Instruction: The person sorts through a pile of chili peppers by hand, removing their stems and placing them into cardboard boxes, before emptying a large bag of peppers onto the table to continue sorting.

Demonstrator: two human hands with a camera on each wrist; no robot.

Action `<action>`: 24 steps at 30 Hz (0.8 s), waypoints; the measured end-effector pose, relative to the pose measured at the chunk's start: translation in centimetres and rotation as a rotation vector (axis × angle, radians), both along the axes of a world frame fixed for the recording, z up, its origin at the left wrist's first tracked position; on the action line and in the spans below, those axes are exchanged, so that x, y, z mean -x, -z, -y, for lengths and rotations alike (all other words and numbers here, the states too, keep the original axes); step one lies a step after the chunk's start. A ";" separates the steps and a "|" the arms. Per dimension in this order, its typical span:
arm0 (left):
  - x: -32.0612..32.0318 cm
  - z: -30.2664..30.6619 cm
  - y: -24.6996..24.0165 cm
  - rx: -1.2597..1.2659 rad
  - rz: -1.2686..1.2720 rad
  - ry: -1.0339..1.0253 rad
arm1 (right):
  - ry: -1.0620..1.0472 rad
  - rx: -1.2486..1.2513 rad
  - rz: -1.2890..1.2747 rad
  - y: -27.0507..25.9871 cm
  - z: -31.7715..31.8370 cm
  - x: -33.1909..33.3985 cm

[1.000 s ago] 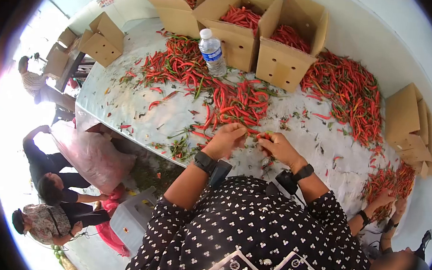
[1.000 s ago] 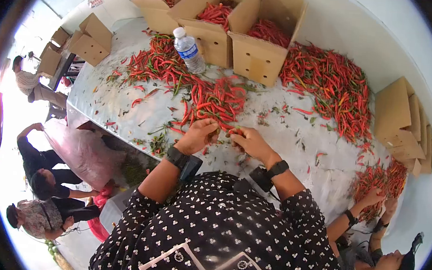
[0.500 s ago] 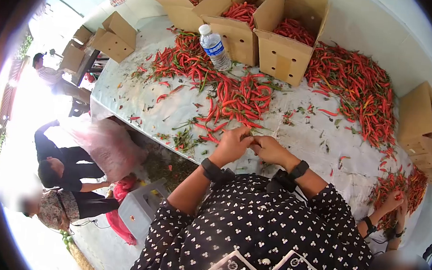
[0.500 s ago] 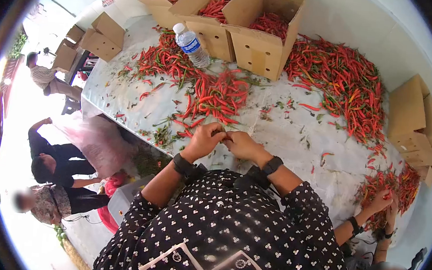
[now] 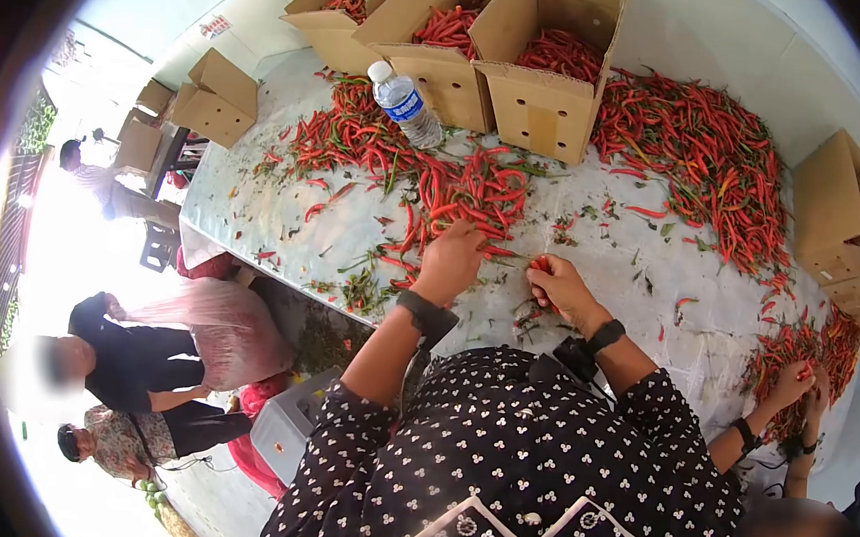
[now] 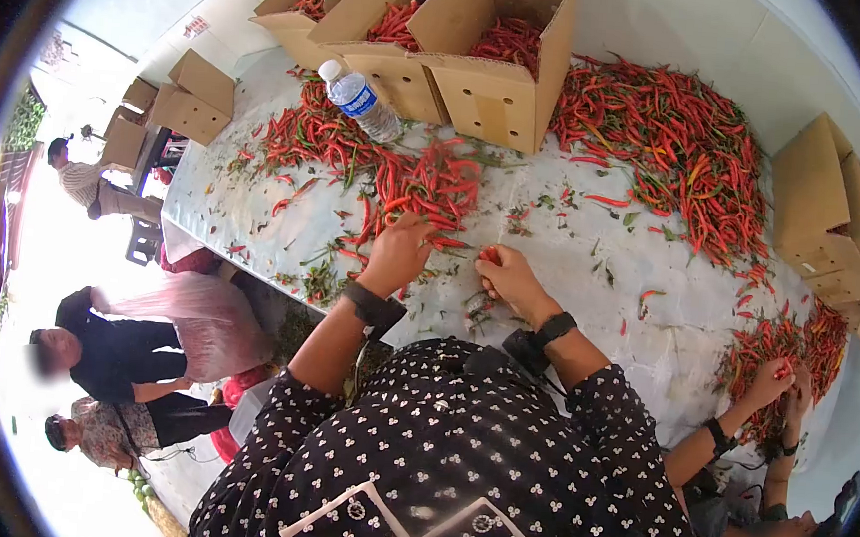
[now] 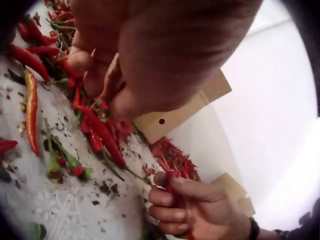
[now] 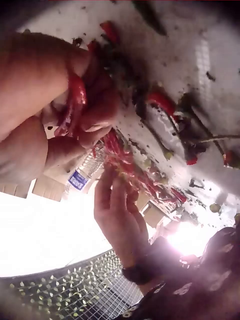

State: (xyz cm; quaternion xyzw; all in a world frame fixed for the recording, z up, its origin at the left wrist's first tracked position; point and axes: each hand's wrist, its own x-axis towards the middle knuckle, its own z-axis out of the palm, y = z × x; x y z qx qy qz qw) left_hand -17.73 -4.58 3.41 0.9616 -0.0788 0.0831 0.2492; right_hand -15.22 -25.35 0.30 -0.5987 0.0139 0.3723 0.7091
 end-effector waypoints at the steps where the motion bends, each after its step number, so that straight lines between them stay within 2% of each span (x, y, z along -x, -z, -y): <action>1: -0.2 0.4 0.1 0.000 0.001 0.002 | 0.003 0.007 -0.027 0.0 0.0 0.0; 3: -0.5 0.8 0.5 -0.171 -0.166 -0.063 | 0.010 0.016 -0.048 0.0 0.1 -0.2; 4: -0.5 0.7 0.9 -0.169 -0.163 -0.059 | 0.026 0.011 -0.065 0.0 0.0 -0.3; 6: -0.1 0.5 1.4 0.156 -0.200 -0.030 | 0.047 0.008 -0.085 -0.1 -0.1 -0.3; 7: 0.3 0.7 1.3 0.158 -0.201 -0.028 | 0.071 -0.018 -0.035 -0.2 -0.2 -0.3; 9: 0.8 1.1 0.6 0.524 -0.403 -0.016 | 0.089 -0.044 0.019 -0.6 -0.8 -0.5; 13: 1.4 1.4 -0.8 0.444 -0.474 0.049 | 0.072 0.022 0.144 -1.6 -2.2 -0.6; 15: 1.4 1.1 -0.6 0.550 -0.420 0.080 | 0.068 0.055 0.190 -1.4 -2.4 -0.6; 17: 1.4 1.0 -0.8 0.561 -0.320 0.009 | -0.009 0.240 0.566 -0.4 -2.3 -0.6; 19: 1.4 1.1 -1.1 0.573 -0.221 -0.063 | -0.072 0.291 0.557 -1.2 -2.4 -0.2; 20: 1.4 1.1 -1.1 0.551 -0.274 -0.053 | -0.132 0.336 0.548 -1.6 -2.5 -0.1; 24: 1.6 1.4 -2.0 0.494 -0.349 -0.081 | -0.116 0.364 0.657 -1.5 -2.9 0.2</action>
